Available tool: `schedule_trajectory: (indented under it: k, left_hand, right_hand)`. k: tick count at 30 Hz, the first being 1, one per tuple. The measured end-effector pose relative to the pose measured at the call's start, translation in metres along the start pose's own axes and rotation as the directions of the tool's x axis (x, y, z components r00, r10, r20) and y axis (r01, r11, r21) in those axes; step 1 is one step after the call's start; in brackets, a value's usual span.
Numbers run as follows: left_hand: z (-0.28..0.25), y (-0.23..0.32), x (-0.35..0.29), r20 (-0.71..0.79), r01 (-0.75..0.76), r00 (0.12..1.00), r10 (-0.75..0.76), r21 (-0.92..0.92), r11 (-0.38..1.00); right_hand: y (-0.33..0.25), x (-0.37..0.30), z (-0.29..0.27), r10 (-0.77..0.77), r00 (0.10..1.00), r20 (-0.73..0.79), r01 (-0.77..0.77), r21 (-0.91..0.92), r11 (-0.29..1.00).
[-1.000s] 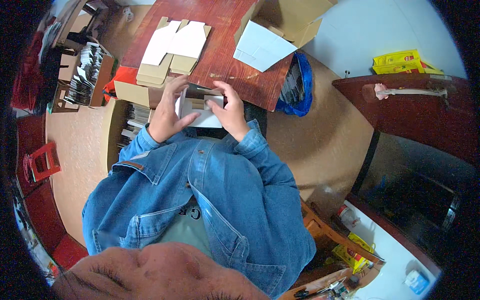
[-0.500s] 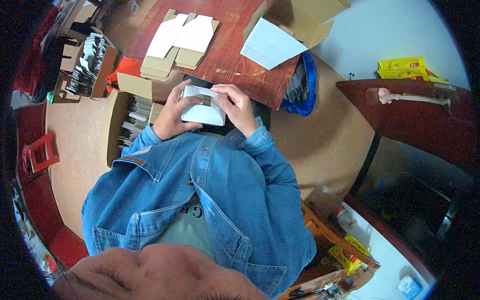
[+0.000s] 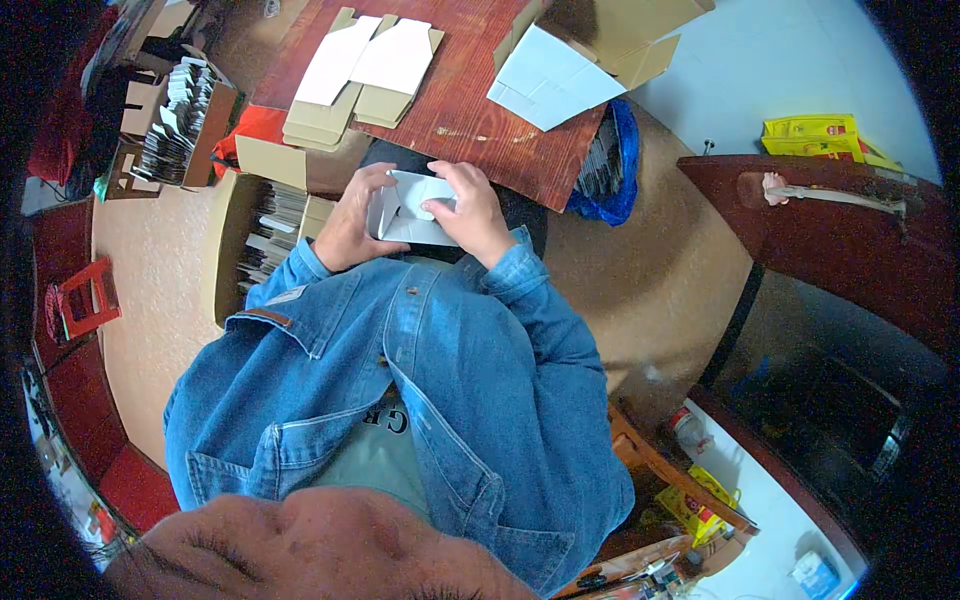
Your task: The person folds flat cardboard cutouts into inserts, places them inside white cardboard boxes, closes the box flaps, and stacks the assembled boxes.
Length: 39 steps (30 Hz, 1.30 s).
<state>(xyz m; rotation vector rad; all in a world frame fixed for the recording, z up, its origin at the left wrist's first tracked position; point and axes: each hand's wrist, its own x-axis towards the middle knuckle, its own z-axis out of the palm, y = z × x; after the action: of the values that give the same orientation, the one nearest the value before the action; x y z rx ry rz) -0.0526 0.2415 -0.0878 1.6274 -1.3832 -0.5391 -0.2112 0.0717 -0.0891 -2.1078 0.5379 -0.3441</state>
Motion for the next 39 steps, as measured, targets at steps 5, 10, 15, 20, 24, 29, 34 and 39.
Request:
schedule_trajectory:
  k: [5,10,15,20,24,29,34,39]
  left_hand:
    - [0.003,-0.007,-0.002,-0.015,0.009,1.000,-0.009,-0.036,0.999]
    - [0.004,-0.025,-0.007,-0.080,0.095,0.991,-0.107,-0.141,0.985]
    - [-0.001,-0.031,0.005,-0.087,0.257,0.951,-0.295,-0.304,0.917]
    - [-0.020,-0.014,0.044,-0.077,0.475,0.871,-0.485,-0.125,0.871]
    - [-0.032,-0.024,0.071,-0.112,0.498,0.859,-0.499,-0.039,0.866]
    - [-0.045,-0.001,0.088,-0.069,0.567,0.806,-0.588,-0.199,0.799]
    - [-0.044,-0.005,0.080,0.019,0.659,0.719,-0.694,-0.336,0.673]
    - [-0.040,-0.010,0.071,0.044,0.661,0.723,-0.689,-0.336,0.671]
  right_hand:
    - [0.001,0.000,0.003,0.011,1.000,0.007,-0.011,-0.078,0.997]
    - [0.009,-0.002,-0.005,0.087,0.996,0.026,-0.090,0.260,0.961]
    - [0.031,-0.006,-0.003,0.147,0.989,0.027,-0.140,0.518,0.844]
    - [0.034,0.006,-0.013,0.315,0.947,0.059,-0.272,0.666,0.694]
    - [0.030,0.016,-0.030,0.431,0.896,0.110,-0.370,0.722,0.584]
    - [0.034,0.018,-0.037,0.569,0.806,0.164,-0.473,0.758,0.450]
    - [0.035,0.017,-0.034,0.624,0.749,0.224,-0.562,0.714,0.418]
    - [0.036,0.018,-0.022,0.634,0.749,0.193,-0.582,0.649,0.491]
